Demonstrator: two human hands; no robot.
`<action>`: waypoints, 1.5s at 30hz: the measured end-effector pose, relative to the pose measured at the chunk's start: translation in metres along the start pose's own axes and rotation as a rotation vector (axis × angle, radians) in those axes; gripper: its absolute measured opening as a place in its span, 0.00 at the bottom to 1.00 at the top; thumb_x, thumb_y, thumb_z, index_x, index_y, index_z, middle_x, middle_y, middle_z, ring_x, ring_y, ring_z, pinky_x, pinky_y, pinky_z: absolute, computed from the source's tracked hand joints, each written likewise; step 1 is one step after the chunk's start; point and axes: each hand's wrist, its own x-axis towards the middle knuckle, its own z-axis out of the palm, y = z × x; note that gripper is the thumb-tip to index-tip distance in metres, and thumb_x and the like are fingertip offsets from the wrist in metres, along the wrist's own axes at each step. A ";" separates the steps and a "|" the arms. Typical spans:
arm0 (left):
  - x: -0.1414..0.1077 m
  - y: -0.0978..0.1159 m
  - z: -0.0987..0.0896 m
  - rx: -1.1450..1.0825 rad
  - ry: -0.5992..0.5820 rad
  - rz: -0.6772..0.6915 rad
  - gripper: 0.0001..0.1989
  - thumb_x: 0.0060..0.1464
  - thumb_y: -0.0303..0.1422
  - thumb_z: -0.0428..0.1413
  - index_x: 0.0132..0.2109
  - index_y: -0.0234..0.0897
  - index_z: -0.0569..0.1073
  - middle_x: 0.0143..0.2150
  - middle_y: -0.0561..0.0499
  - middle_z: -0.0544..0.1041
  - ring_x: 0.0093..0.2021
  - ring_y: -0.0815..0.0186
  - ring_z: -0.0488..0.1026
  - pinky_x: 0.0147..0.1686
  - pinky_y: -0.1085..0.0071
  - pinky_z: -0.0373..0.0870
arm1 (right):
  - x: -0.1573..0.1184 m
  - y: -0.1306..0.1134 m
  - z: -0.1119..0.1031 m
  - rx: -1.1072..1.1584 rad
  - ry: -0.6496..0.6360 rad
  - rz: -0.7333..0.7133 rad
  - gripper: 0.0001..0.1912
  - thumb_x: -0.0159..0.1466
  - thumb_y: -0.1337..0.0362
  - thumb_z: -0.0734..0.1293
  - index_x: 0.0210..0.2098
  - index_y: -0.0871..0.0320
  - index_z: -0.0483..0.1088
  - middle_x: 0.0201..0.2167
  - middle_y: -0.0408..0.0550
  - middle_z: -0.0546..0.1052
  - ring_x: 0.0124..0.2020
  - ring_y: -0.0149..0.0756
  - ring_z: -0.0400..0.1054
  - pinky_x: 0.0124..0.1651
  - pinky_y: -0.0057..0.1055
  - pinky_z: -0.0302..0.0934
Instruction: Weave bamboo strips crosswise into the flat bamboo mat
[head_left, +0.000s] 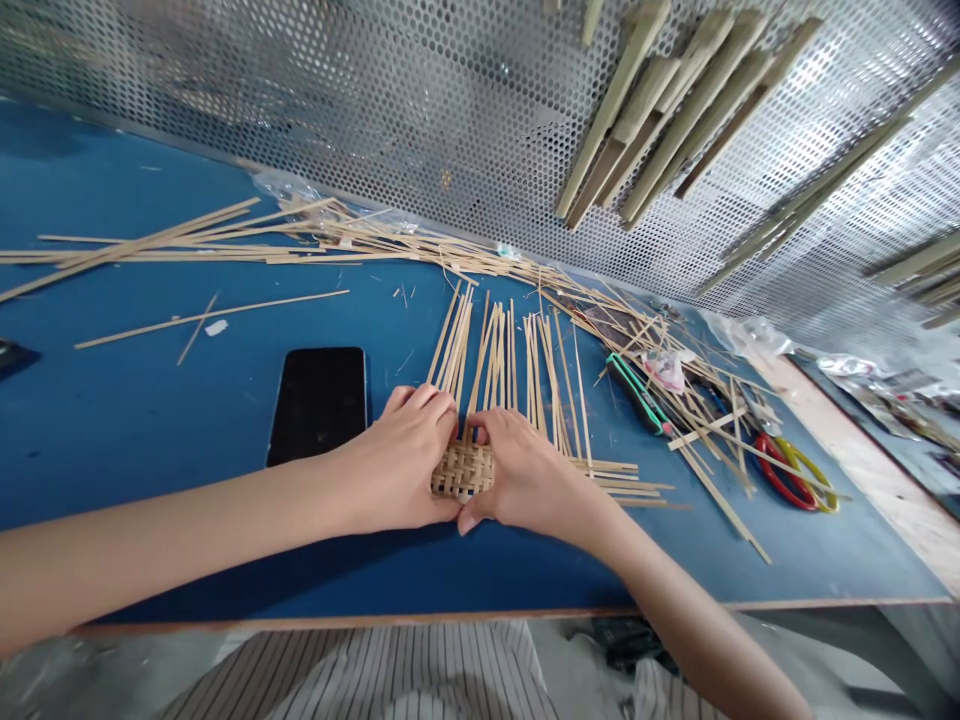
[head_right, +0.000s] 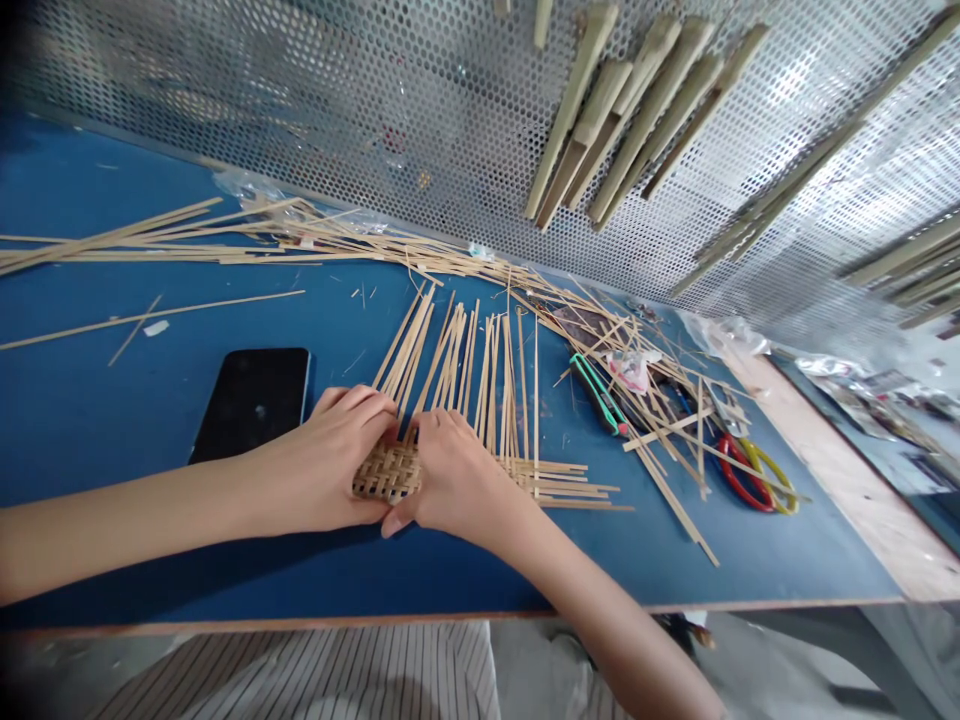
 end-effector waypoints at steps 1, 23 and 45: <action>0.000 0.000 0.000 -0.006 0.002 -0.003 0.25 0.45 0.54 0.59 0.36 0.35 0.66 0.39 0.46 0.68 0.43 0.54 0.65 0.44 0.57 0.61 | 0.000 0.000 0.000 0.004 0.001 -0.002 0.37 0.42 0.57 0.82 0.45 0.61 0.66 0.41 0.51 0.71 0.46 0.47 0.67 0.50 0.46 0.64; -0.008 -0.002 -0.002 0.056 -0.008 0.003 0.37 0.44 0.60 0.60 0.51 0.34 0.72 0.56 0.40 0.71 0.59 0.46 0.63 0.57 0.51 0.60 | -0.050 0.034 -0.036 -0.084 0.122 0.118 0.32 0.59 0.53 0.73 0.57 0.57 0.61 0.49 0.52 0.72 0.55 0.48 0.64 0.58 0.51 0.62; -0.045 0.058 0.043 0.277 0.264 0.152 0.40 0.60 0.55 0.48 0.65 0.24 0.60 0.66 0.37 0.63 0.65 0.51 0.62 0.60 0.59 0.59 | -0.080 0.018 0.017 -0.130 0.339 0.059 0.19 0.69 0.60 0.63 0.54 0.67 0.68 0.52 0.60 0.74 0.54 0.48 0.68 0.55 0.47 0.67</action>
